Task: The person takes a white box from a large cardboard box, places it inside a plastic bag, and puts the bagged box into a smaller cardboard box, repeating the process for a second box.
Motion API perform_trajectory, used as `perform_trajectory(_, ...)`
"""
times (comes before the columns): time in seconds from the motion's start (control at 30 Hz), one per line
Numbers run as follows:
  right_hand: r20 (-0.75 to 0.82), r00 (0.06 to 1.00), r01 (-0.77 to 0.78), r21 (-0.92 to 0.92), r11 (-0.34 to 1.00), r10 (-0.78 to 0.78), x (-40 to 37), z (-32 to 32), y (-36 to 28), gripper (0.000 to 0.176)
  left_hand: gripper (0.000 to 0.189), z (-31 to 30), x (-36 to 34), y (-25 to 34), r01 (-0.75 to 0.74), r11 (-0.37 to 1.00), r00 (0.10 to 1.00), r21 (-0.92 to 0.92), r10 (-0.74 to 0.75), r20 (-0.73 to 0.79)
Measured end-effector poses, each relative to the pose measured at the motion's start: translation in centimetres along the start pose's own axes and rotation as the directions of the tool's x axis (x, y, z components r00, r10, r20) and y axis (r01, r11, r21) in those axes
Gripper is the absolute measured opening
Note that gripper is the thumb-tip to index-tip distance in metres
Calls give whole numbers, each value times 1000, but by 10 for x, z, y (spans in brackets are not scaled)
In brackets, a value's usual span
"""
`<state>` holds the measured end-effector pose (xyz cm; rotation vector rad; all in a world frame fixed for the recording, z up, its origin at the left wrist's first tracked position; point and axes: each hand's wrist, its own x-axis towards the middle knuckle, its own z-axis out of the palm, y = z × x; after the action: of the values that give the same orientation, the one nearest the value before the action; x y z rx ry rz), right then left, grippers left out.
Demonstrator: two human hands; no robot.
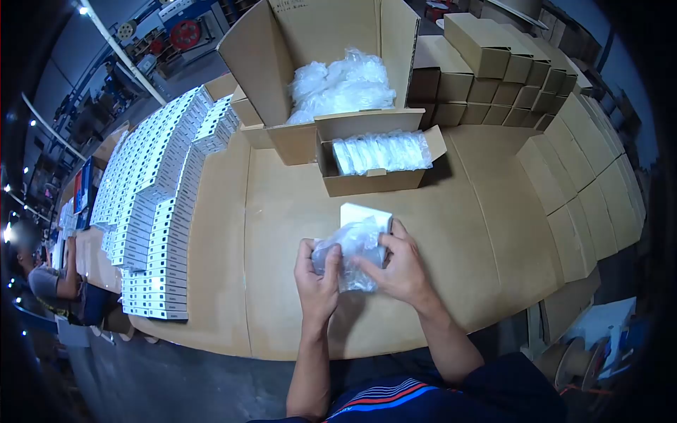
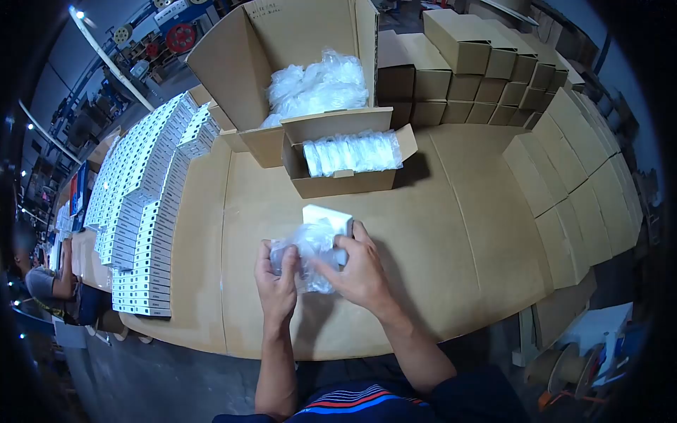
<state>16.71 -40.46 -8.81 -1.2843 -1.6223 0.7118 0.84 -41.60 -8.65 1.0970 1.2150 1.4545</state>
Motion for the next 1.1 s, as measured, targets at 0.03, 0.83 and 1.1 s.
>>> perform_trajectory(0.03,31,999,-46,86,995,43,-4,1,11,16,18,-3,4,-6,-48,998,997,-30,47,-56)
perform_trajectory(0.83,-18,998,60,-139,988,-63,-23,-14,-6,19,27,-18,30,47,-665,402,740,630,468,483)
perform_trajectory(1.1,34,999,0,-150,989,5,-26,-17,-2,17,17,-22,33,40,-334,748,929,573,157,336)
